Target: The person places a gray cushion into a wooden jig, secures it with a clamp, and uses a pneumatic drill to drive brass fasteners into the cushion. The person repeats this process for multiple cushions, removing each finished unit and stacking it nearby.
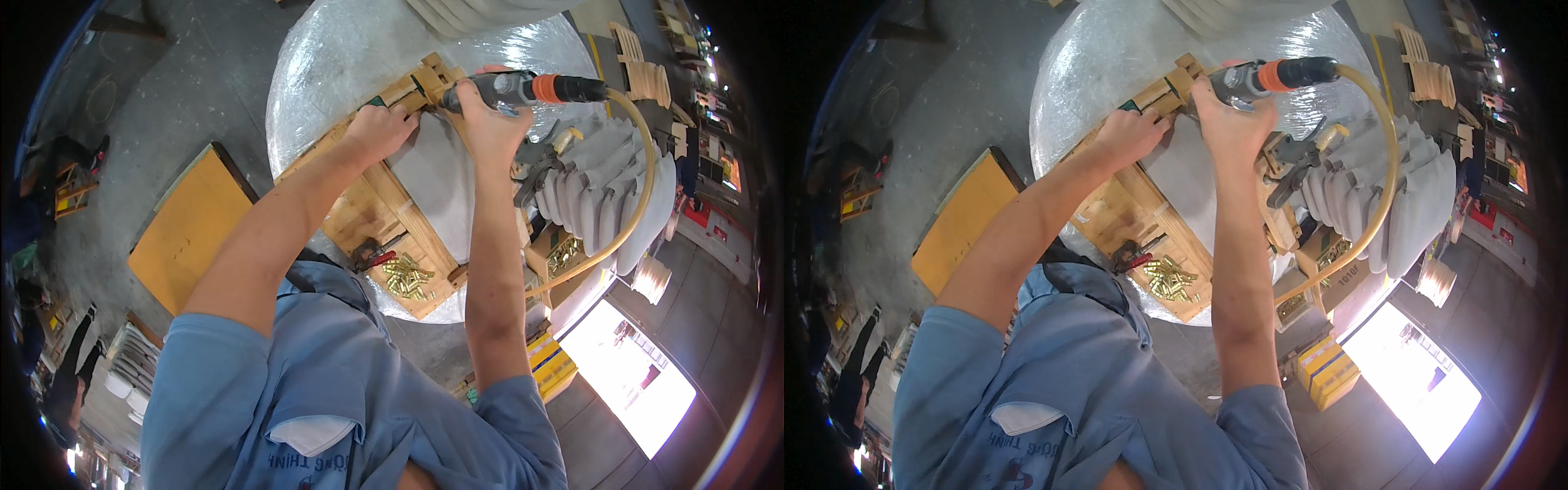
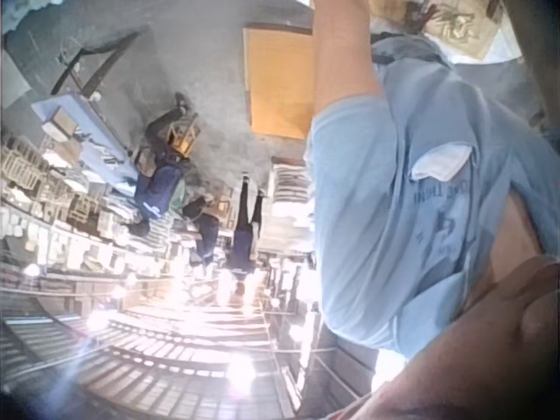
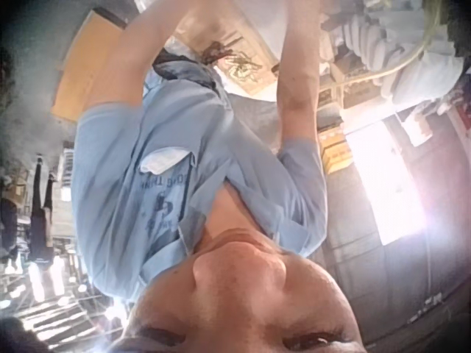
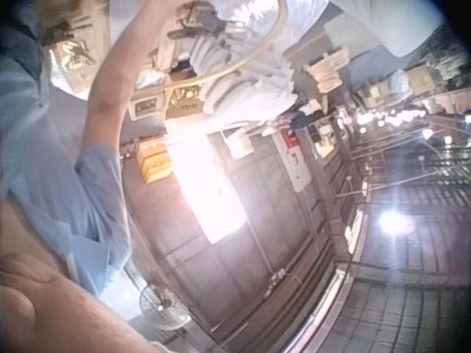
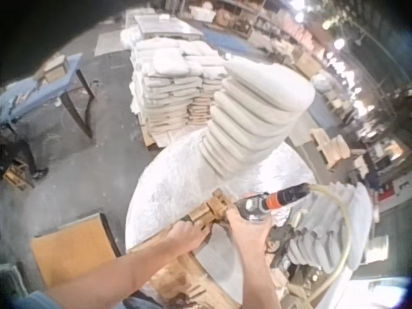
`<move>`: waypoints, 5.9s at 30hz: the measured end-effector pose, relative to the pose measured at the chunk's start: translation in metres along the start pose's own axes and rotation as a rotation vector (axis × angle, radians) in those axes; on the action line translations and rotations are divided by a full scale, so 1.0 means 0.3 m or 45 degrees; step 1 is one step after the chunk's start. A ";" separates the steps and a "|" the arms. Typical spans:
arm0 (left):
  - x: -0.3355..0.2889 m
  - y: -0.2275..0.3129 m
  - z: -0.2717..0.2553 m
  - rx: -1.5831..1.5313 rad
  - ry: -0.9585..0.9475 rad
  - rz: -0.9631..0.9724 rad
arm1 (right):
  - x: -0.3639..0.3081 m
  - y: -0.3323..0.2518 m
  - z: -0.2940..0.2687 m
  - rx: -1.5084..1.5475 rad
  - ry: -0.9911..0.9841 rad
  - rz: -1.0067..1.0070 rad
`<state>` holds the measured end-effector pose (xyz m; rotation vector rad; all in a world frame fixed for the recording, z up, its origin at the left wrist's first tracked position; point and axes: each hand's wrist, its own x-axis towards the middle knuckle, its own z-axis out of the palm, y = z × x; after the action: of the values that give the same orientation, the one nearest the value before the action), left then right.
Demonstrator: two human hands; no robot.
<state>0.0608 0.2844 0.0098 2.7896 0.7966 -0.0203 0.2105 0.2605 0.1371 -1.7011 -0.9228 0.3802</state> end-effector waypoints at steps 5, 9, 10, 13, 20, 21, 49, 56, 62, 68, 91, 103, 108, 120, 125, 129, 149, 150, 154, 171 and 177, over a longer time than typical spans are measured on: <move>0.006 0.003 -0.024 -0.186 0.022 -0.017 | -0.055 0.000 -0.023 0.021 0.041 -0.023; -0.023 -0.043 0.029 -0.725 0.597 -0.059 | -0.207 -0.041 -0.116 -0.001 0.121 -0.049; -0.038 -0.040 -0.023 -1.084 0.599 -0.295 | -0.282 -0.035 -0.165 -0.047 0.164 -0.063; -0.161 -0.137 -0.058 -2.569 0.384 -0.908 | -0.572 -0.075 -0.286 0.296 0.419 0.245; -0.547 0.009 -0.095 -3.542 0.242 -0.989 | -1.055 -0.202 -0.373 0.967 0.746 0.537; -0.563 0.058 -0.145 -3.530 0.248 -1.089 | -1.083 -0.221 -0.370 0.947 0.751 0.525; -0.708 0.070 -0.177 -2.847 -0.268 -0.704 | -1.148 -0.323 -0.297 0.931 0.847 0.136; -0.672 -0.033 -0.187 -2.452 -0.573 -0.560 | -1.121 -0.342 -0.324 1.005 0.760 0.312; -0.643 -0.085 -0.255 -2.193 -0.702 -0.417 | -1.104 -0.362 -0.326 1.072 0.743 0.383; -0.617 -0.086 -0.307 -1.966 -0.831 -0.263 | -1.100 -0.343 -0.341 1.018 0.727 0.429; -0.600 -0.004 -0.295 -0.785 -0.232 0.679 | -1.090 -0.258 -0.415 1.126 0.914 0.710; -0.112 -0.022 0.016 -0.456 0.199 -0.751 | -0.605 -0.353 -0.444 0.363 0.530 0.088; -0.081 0.015 -0.005 -0.516 0.099 -0.793 | -0.446 -0.295 -0.341 0.270 0.427 0.062; -0.088 0.008 -0.035 -0.552 0.155 -0.865 | -0.182 -0.056 -0.110 0.103 0.194 0.018; -0.075 0.008 -0.031 -0.527 0.093 -0.868 | -0.166 -0.064 -0.131 0.085 0.201 0.037; -0.076 0.004 -0.036 -0.545 0.083 -0.884 | -0.154 -0.080 -0.131 0.109 0.195 0.053; -0.084 0.001 -0.045 -0.571 0.143 -0.866 | -0.139 -0.065 -0.083 0.036 0.092 0.028; -0.082 0.002 -0.043 -0.565 0.160 -0.861 | -0.139 -0.076 -0.080 0.032 0.087 0.038; -0.081 -0.001 -0.042 -0.568 0.118 -0.864 | -0.143 -0.094 -0.076 0.057 0.078 0.044; -0.077 -0.004 -0.057 -0.589 0.075 -0.869 | -0.157 -0.078 -0.078 0.051 0.104 -0.027; -0.081 0.001 -0.049 -0.590 0.071 -0.876 | -0.181 -0.065 -0.070 0.069 0.126 -0.039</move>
<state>0.0395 0.2751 0.0260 1.9904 1.5106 0.1074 0.1818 0.2081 0.1513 -1.6395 -0.8580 0.2957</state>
